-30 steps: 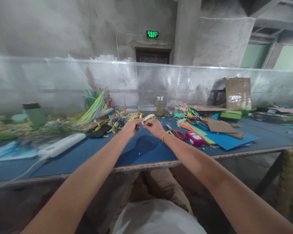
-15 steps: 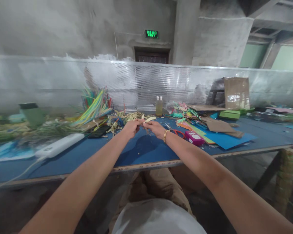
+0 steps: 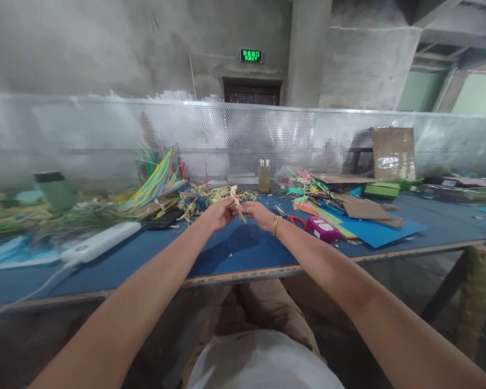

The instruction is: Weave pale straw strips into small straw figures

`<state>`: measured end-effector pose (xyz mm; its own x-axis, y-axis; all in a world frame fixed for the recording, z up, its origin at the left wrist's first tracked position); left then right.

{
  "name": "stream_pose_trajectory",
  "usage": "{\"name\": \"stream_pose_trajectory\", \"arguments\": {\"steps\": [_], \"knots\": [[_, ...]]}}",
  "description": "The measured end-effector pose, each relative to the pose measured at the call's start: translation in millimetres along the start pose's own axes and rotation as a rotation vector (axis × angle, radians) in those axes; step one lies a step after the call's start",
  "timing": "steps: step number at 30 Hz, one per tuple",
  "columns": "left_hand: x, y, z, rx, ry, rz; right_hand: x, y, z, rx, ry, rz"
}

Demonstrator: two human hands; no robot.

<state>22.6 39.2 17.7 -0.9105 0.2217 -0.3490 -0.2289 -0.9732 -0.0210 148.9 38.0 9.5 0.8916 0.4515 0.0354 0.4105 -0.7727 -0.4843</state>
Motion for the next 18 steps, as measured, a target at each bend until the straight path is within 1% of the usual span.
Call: {"name": "stream_pose_trajectory", "arguments": {"steps": [3, 6, 9, 14, 18], "knots": [[-4.3, 5.1, -1.0, 0.066, 0.065, -0.083, -3.9, 1.6, -1.8, -0.058, -0.098, -0.032], [-5.2, 7.9, 0.2, 0.068, 0.055, -0.087, -6.5, 3.6, -2.2, -0.081, -0.174, -0.037], [-6.2, 8.3, 0.7, 0.071, 0.056, -0.117, -7.4, 5.1, -3.8, -0.071, -0.2, -0.033], [-9.3, 8.3, 0.7, 0.095, 0.066, -0.244, -7.3, 5.6, -4.8, -0.079, -0.223, -0.057], [-11.0, 9.7, 1.6, 0.087, 0.057, -0.283, -5.9, 3.8, -2.5, -0.026, -0.204, -0.065]]}}
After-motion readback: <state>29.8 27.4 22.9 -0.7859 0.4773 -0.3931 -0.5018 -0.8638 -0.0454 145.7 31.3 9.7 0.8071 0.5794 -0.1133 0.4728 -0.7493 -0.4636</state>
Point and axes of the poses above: each hand's wrist, its own y-axis away from the middle knuckle, its own x-axis out of the back of the hand, z = x × y, the point moved 4 cm from there along -y, towards the middle knuckle, and after that the axes turned 10 degrees about x, right-handed, at the moved point
